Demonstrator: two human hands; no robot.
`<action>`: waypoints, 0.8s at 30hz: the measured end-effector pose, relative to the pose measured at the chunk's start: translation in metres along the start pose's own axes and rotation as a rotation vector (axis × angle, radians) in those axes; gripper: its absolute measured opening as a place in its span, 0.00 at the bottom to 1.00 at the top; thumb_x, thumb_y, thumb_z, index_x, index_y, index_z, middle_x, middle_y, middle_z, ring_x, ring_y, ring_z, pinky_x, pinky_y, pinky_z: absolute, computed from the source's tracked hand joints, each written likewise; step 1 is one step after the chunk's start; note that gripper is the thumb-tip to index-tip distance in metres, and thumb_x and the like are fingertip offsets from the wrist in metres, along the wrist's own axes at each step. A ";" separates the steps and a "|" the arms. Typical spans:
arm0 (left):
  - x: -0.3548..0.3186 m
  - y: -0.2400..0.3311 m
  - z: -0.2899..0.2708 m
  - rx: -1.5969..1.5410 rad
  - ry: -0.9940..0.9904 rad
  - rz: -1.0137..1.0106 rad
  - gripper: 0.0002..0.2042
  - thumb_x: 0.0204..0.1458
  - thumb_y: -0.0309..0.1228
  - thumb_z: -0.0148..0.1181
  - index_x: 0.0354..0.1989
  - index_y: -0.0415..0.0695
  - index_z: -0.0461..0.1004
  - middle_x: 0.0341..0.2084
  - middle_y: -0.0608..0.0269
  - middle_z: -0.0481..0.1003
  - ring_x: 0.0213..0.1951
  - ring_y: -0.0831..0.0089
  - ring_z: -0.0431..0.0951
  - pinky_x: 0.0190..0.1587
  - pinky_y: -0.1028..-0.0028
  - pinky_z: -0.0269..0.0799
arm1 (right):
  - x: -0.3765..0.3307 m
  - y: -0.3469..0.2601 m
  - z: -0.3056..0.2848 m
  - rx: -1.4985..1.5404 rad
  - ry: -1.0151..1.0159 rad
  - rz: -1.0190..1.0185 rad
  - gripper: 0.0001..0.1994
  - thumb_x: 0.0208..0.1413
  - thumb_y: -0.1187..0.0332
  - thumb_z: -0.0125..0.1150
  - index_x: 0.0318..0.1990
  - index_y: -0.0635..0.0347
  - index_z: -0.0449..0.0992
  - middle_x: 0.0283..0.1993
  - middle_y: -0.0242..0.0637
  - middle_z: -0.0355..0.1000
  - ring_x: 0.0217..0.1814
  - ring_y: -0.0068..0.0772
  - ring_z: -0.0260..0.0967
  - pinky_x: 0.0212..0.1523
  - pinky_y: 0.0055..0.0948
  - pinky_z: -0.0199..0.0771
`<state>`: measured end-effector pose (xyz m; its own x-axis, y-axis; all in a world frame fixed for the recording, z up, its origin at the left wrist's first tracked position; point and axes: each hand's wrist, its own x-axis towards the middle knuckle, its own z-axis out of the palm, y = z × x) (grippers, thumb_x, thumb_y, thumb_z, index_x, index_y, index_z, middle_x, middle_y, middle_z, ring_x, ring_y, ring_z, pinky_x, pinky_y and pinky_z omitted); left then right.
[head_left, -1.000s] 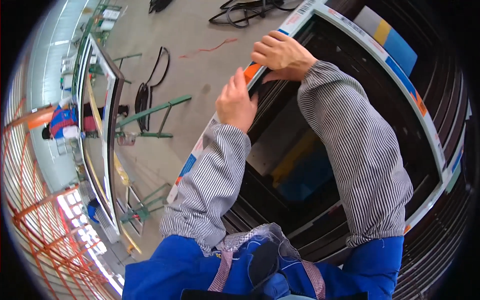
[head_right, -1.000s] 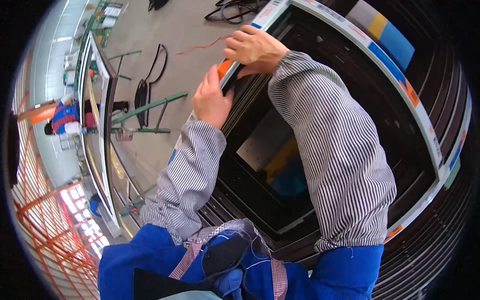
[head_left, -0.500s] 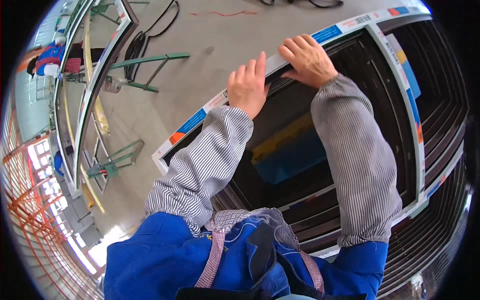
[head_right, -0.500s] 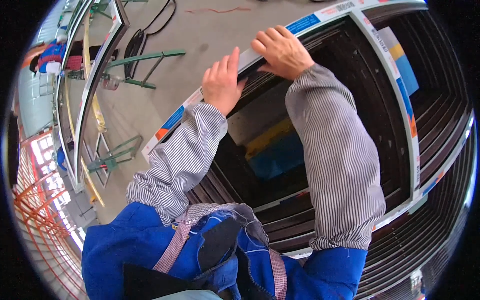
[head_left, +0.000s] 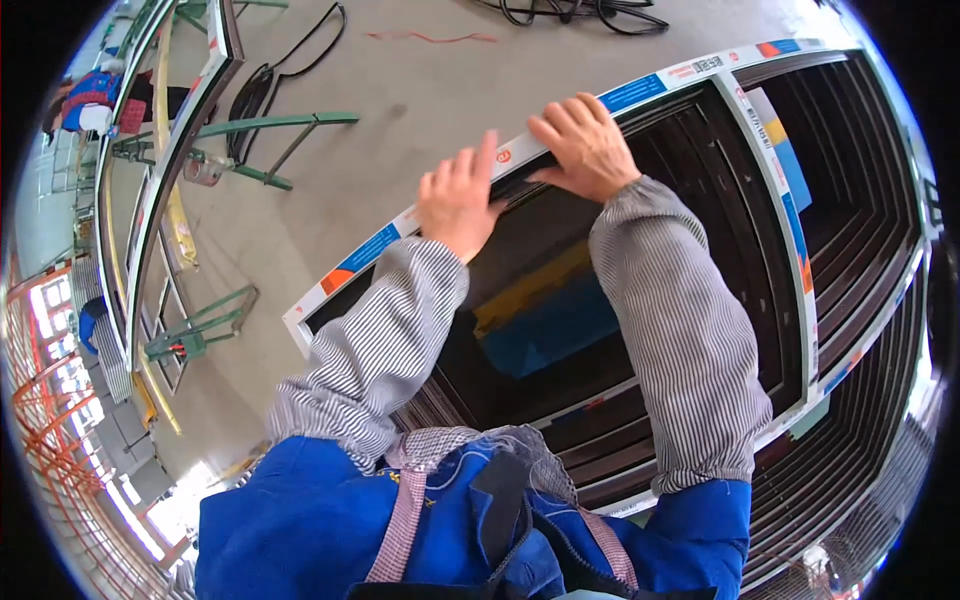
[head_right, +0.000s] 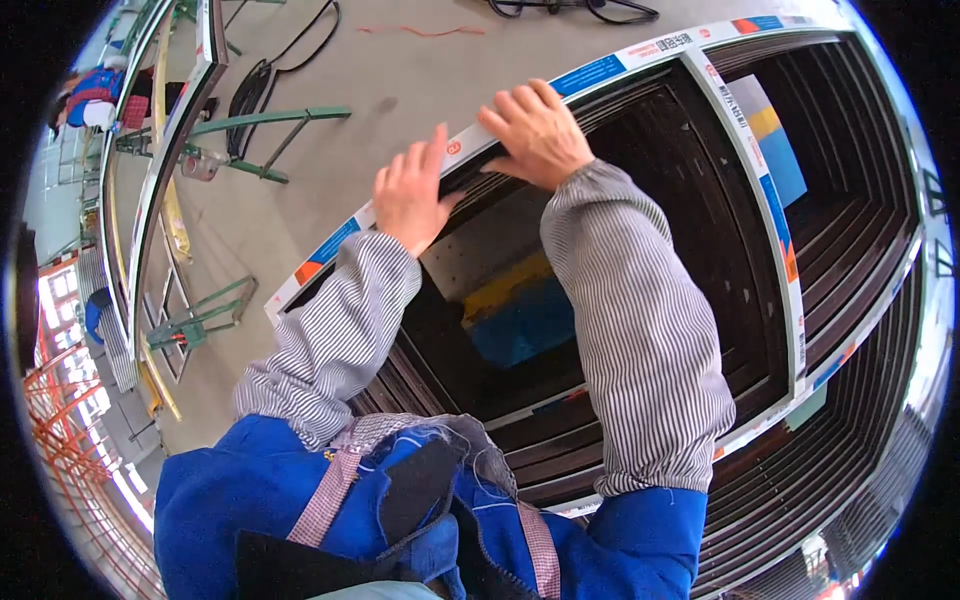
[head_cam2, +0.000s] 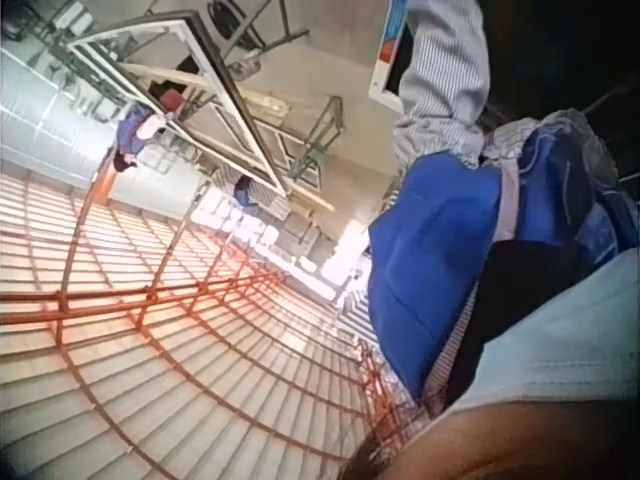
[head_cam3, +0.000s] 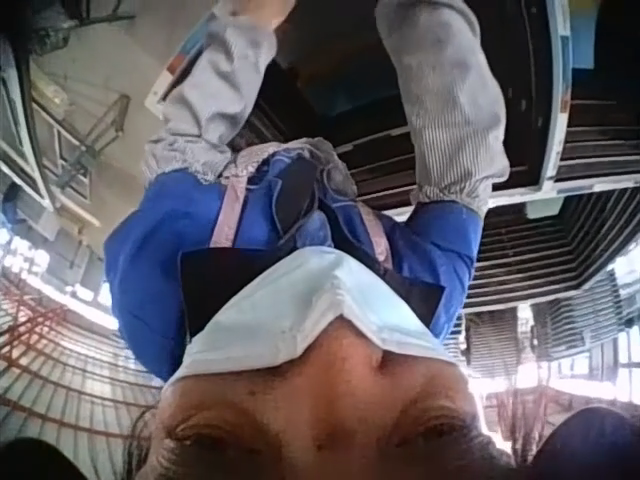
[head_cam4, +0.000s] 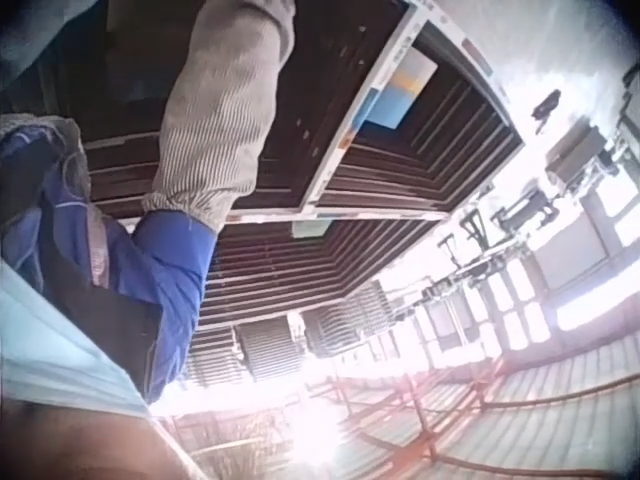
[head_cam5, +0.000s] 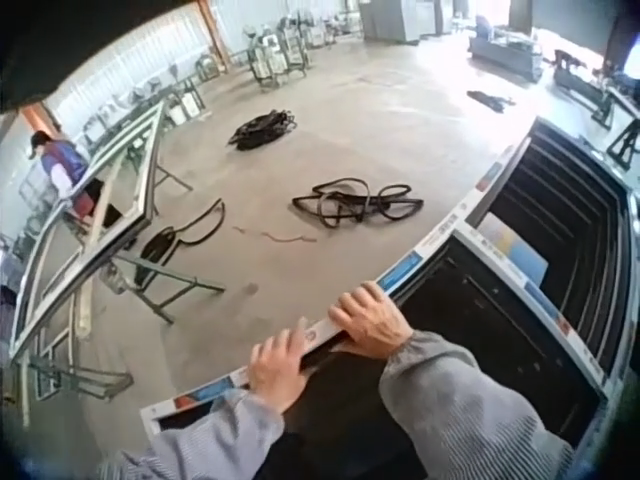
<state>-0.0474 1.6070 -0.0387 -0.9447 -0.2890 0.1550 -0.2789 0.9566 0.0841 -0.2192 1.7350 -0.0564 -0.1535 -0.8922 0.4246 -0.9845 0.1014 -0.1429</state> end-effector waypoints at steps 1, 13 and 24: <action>-0.005 -0.004 0.002 0.043 -0.022 -0.037 0.34 0.43 0.37 0.69 0.61 0.45 0.63 0.39 0.62 0.73 0.39 0.65 0.76 0.41 0.62 0.71 | -0.001 -0.003 0.003 -0.021 0.032 -0.021 0.29 0.38 0.51 0.70 0.45 0.56 0.68 0.42 0.35 0.66 0.48 0.40 0.65 0.55 0.40 0.63; -0.032 -0.033 -0.010 -0.045 -0.030 -0.024 0.37 0.40 0.36 0.70 0.63 0.49 0.61 0.42 0.63 0.71 0.44 0.65 0.73 0.48 0.66 0.67 | 0.013 -0.028 0.002 -0.018 -0.103 0.049 0.28 0.40 0.55 0.71 0.47 0.57 0.68 0.43 0.34 0.66 0.49 0.37 0.64 0.57 0.36 0.63; -0.134 -0.120 -0.029 0.066 -0.106 -0.114 0.43 0.38 0.34 0.72 0.65 0.46 0.57 0.47 0.56 0.71 0.47 0.59 0.72 0.50 0.63 0.68 | 0.042 -0.122 0.046 -0.006 -0.138 -0.098 0.30 0.40 0.55 0.71 0.50 0.55 0.66 0.43 0.30 0.65 0.48 0.31 0.64 0.54 0.34 0.63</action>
<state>0.1176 1.5302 -0.0415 -0.9182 -0.3938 0.0436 -0.3928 0.9191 0.0298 -0.1016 1.6649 -0.0627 -0.0437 -0.9498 0.3099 -0.9948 0.0129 -0.1007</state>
